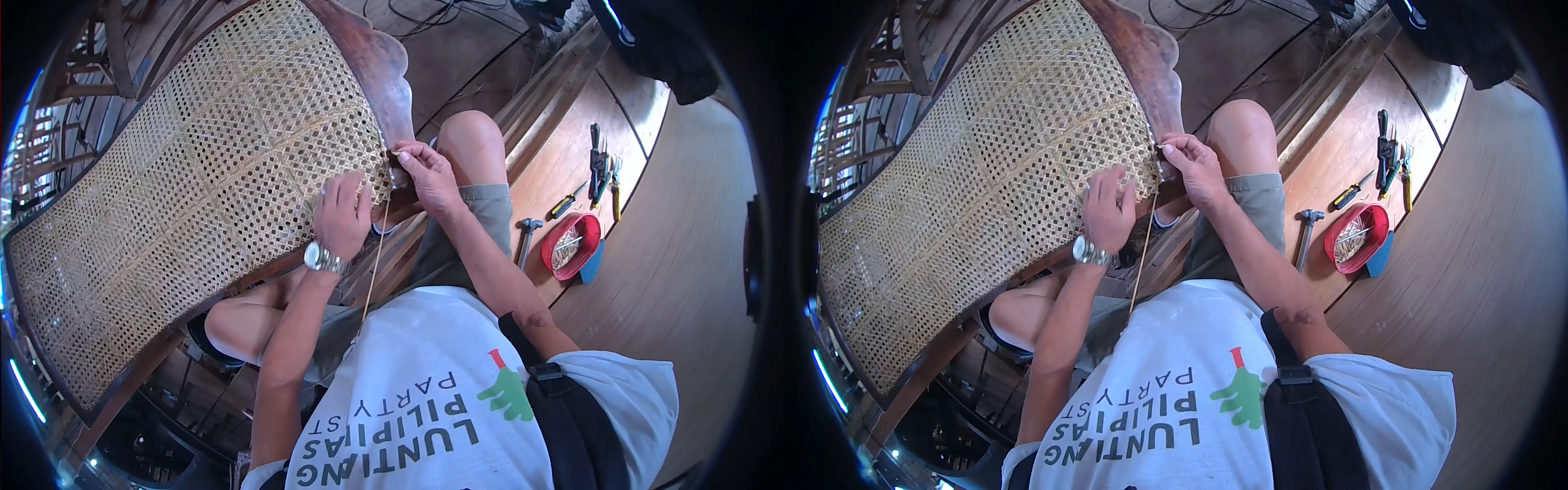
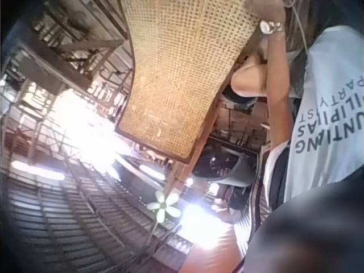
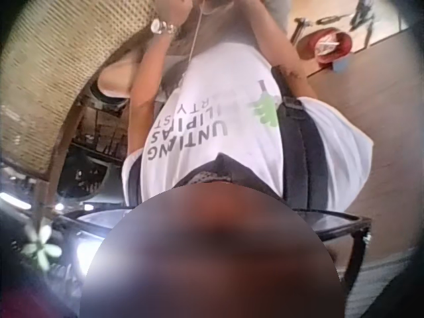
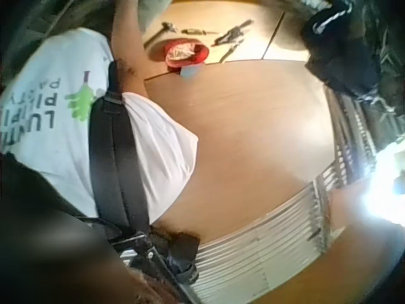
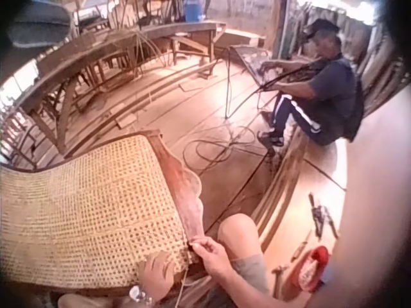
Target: Repairing the seat of a cane chair using cane strips and a hammer.
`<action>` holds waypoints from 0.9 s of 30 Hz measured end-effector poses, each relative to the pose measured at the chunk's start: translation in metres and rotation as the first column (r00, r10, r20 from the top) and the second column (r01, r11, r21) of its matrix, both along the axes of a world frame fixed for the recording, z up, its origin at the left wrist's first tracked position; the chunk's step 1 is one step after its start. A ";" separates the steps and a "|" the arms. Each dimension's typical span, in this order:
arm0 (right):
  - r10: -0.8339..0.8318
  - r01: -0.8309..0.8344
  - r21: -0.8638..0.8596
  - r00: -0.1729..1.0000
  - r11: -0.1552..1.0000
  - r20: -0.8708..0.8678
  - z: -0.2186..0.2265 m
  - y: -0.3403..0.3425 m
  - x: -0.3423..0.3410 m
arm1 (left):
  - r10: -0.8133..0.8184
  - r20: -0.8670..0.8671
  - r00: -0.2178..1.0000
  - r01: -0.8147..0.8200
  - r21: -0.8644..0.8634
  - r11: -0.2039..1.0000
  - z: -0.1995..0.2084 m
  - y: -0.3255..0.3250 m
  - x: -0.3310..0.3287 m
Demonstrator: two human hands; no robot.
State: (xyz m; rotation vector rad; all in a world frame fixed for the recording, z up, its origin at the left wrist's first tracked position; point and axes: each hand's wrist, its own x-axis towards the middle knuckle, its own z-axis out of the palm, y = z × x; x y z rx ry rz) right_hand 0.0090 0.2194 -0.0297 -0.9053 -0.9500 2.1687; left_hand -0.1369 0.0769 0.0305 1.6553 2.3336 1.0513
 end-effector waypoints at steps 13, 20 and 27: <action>-0.008 0.004 -0.051 0.998 0.999 -0.062 0.001 0.000 0.002 | -0.383 0.128 0.915 0.400 -0.424 0.813 0.005 0.097 -0.062; -0.025 0.019 -0.071 0.996 0.997 -0.085 0.003 -0.001 0.000 | -0.367 0.252 0.896 0.422 -0.221 0.879 -0.003 0.095 -0.068; -0.047 0.037 -0.135 0.996 0.990 -0.070 0.010 -0.002 0.002 | -0.118 0.255 0.960 0.105 0.063 0.992 -0.021 0.073 -0.024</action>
